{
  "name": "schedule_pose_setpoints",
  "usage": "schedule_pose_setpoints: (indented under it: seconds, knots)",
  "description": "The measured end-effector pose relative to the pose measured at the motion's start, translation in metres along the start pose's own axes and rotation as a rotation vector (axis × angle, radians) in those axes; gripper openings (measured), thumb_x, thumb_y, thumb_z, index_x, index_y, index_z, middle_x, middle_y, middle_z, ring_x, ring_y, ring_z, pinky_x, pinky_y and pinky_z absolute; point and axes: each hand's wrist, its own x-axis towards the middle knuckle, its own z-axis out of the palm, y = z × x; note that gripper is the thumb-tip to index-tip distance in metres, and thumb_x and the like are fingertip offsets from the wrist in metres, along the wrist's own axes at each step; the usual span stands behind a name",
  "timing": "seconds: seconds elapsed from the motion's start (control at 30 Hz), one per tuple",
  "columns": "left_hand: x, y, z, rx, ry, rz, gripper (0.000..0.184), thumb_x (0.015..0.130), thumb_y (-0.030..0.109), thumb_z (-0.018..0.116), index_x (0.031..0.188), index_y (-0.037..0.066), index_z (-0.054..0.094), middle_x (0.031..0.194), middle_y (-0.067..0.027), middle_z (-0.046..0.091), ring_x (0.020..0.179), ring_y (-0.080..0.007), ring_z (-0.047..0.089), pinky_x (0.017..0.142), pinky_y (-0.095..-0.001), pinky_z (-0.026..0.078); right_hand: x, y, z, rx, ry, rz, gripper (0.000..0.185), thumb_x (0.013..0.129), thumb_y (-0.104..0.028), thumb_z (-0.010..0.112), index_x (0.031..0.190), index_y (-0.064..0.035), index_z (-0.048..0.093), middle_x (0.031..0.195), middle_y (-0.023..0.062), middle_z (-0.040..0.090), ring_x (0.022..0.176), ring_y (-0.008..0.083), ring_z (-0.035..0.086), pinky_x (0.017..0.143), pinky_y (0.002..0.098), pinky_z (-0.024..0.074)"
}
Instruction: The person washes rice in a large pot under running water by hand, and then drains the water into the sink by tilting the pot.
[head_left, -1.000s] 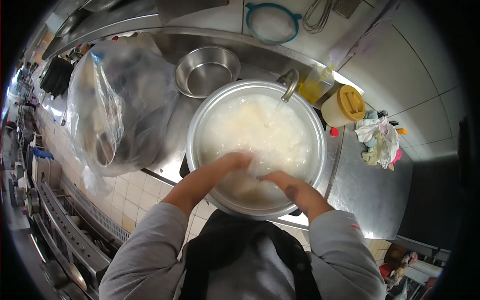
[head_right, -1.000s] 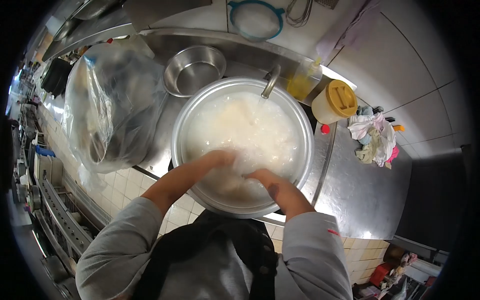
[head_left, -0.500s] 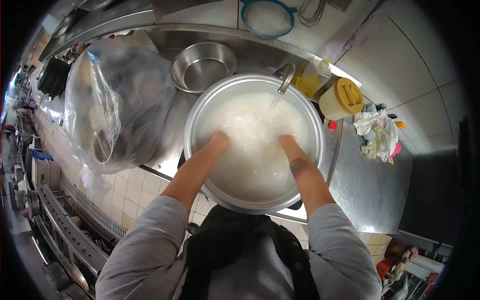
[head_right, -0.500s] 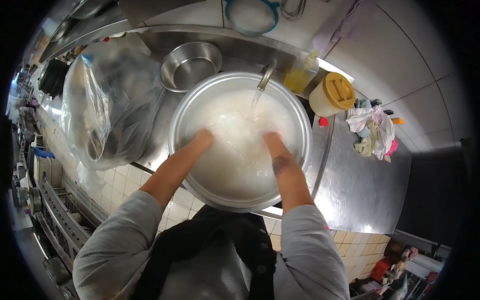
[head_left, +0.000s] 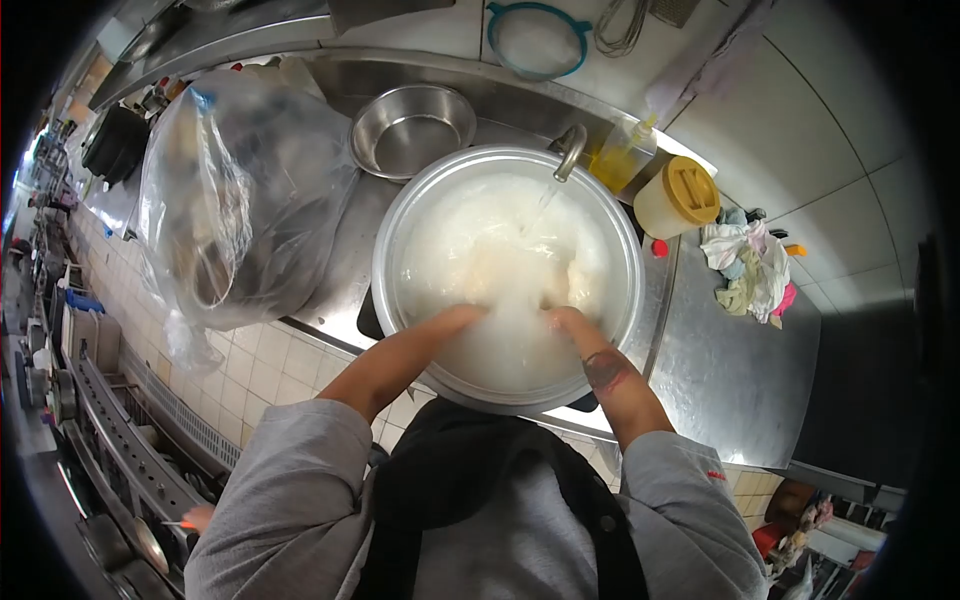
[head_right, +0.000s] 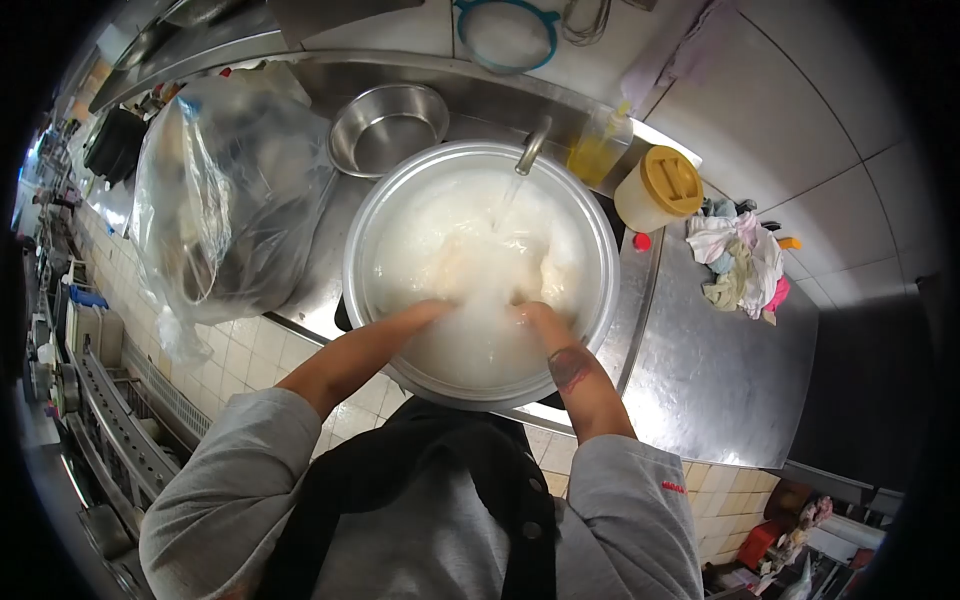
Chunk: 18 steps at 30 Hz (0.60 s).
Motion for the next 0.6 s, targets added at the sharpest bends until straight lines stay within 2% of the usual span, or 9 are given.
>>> schedule_pose_setpoints:
  seconds: [0.13, 0.23, 0.33, 0.43, 0.5, 0.6]
  knots:
    - [0.002, 0.003, 0.005, 0.033, -0.043, 0.073, 0.035, 0.085, 0.024, 0.046, 0.11, 0.005, 0.06, 0.108, -0.0149, 0.061, 0.1, -0.0286, 0.057, 0.086, -0.0436, 0.043, 0.008, -0.027, 0.001, -0.017, -0.103, -0.084, 0.038, 0.086, -0.027, 0.045, 0.115, -0.0054, 0.056, 0.12, 0.0157, 0.055, 0.107, 0.0311, 0.054, 0.092, 0.0389, 0.0421]
    - [0.005, 0.01, 0.004, 0.29, -0.072, 0.114, 0.035, 0.085, 0.026, 0.046, 0.11, 0.006, 0.06, 0.107, -0.0146, 0.061, 0.099, -0.0288, 0.057, 0.086, -0.0429, 0.043, 0.002, -0.041, 0.003, -0.033, -0.169, -0.097, 0.04, 0.087, -0.031, 0.043, 0.115, -0.0048, 0.055, 0.121, 0.0163, 0.054, 0.107, 0.0313, 0.054, 0.091, 0.0393, 0.0423]
    - [0.007, 0.025, -0.004, 0.612, -0.103, 0.119, 0.035, 0.085, 0.027, 0.046, 0.11, 0.007, 0.06, 0.106, -0.0143, 0.061, 0.098, -0.029, 0.057, 0.086, -0.0422, 0.043, 0.008, -0.034, 0.005, 0.019, -0.123, -0.108, 0.04, 0.087, -0.032, 0.043, 0.115, -0.0048, 0.055, 0.121, 0.0165, 0.053, 0.107, 0.0313, 0.053, 0.091, 0.0394, 0.0421]
    - [0.012, 0.032, -0.015, 0.227, 0.054, -0.027, 0.036, 0.085, 0.031, 0.047, 0.113, 0.01, 0.058, 0.109, -0.0132, 0.06, 0.097, -0.0279, 0.057, 0.086, -0.0391, 0.043, 0.027, -0.013, 0.007, 0.133, 0.032, -0.114, 0.04, 0.087, -0.032, 0.044, 0.115, -0.0051, 0.055, 0.122, 0.0165, 0.053, 0.108, 0.0313, 0.053, 0.091, 0.0394, 0.0418]
    - [0.031, 0.0, -0.012, 0.135, 0.082, 0.025, 0.037, 0.086, 0.03, 0.045, 0.114, 0.009, 0.057, 0.112, -0.0143, 0.058, 0.099, -0.0278, 0.057, 0.087, -0.0385, 0.043, 0.043, -0.004, 0.003, 0.208, 0.164, -0.102, 0.04, 0.086, -0.032, 0.045, 0.115, -0.0053, 0.055, 0.122, 0.0166, 0.053, 0.109, 0.0312, 0.052, 0.092, 0.0394, 0.0416]
    - [0.075, -0.02, -0.036, -0.135, 0.144, -0.083, 0.035, 0.085, 0.027, 0.046, 0.114, 0.009, 0.056, 0.12, -0.0146, 0.054, 0.102, -0.0311, 0.055, 0.088, -0.0411, 0.042, 0.059, 0.001, -0.011, 0.32, 0.367, -0.056, 0.04, 0.086, -0.031, 0.046, 0.115, -0.0055, 0.055, 0.122, 0.0166, 0.052, 0.109, 0.0312, 0.052, 0.092, 0.0395, 0.0413]
